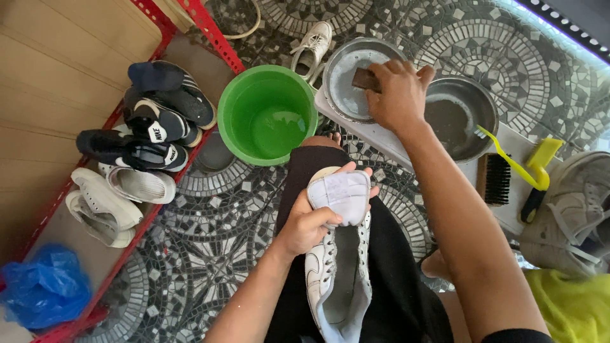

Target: The person cleans a white sneaker by repeatedly scrubbing the toe area with a brush dipped in soapy water. The person holds the shoe in one hand and scrubs with the other, occasionally dipping the brush into a metal bowl of soapy water.

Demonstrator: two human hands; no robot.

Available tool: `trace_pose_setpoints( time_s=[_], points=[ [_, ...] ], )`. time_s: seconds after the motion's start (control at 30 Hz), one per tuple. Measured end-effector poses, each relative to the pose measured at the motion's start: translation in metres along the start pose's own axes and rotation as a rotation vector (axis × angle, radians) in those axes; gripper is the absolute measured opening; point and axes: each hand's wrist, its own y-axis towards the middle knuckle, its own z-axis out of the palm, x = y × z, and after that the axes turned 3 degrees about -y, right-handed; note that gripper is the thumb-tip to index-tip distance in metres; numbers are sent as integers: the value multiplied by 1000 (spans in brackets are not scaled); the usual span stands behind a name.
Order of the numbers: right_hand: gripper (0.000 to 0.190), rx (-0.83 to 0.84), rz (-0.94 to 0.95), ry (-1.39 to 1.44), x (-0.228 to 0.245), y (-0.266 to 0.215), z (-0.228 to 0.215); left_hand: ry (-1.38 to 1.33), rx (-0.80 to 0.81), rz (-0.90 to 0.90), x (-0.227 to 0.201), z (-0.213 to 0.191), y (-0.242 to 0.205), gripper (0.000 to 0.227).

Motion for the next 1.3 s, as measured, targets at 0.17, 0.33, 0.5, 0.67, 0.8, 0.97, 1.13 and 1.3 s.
trace_pose_setpoints(
  time_s=[0.17, 0.33, 0.5, 0.67, 0.8, 0.97, 1.13, 1.3],
  points=[
    [51, 175, -19, -66, -8, -3, 31, 16, 27, 31, 3, -6, 1, 92],
    [51, 27, 119, 243, -5, 3, -7, -19, -21, 2, -3, 0, 0, 93],
    [47, -243, 167, 523, -1, 11, -67, -41, -4, 5, 1, -3, 2, 93],
    [23, -551, -88, 470, 8, 13, -131, -47, 19, 18, 3, -3, 1, 91],
    [22, -656, -174, 455, 3, 13, -135, -42, 7, -1, 0, 0, 1, 92],
    [52, -618, 19, 228, 5, -7, -55, -65, -11, -9, 3, -4, 2, 92],
    [53, -104, -24, 198, -12, -27, 0, -181, -72, -52, -2, -2, -2, 89],
    [48, -329, 118, 396, -30, -26, -22, -181, -51, -50, 3, -9, 3, 93]
  ],
)
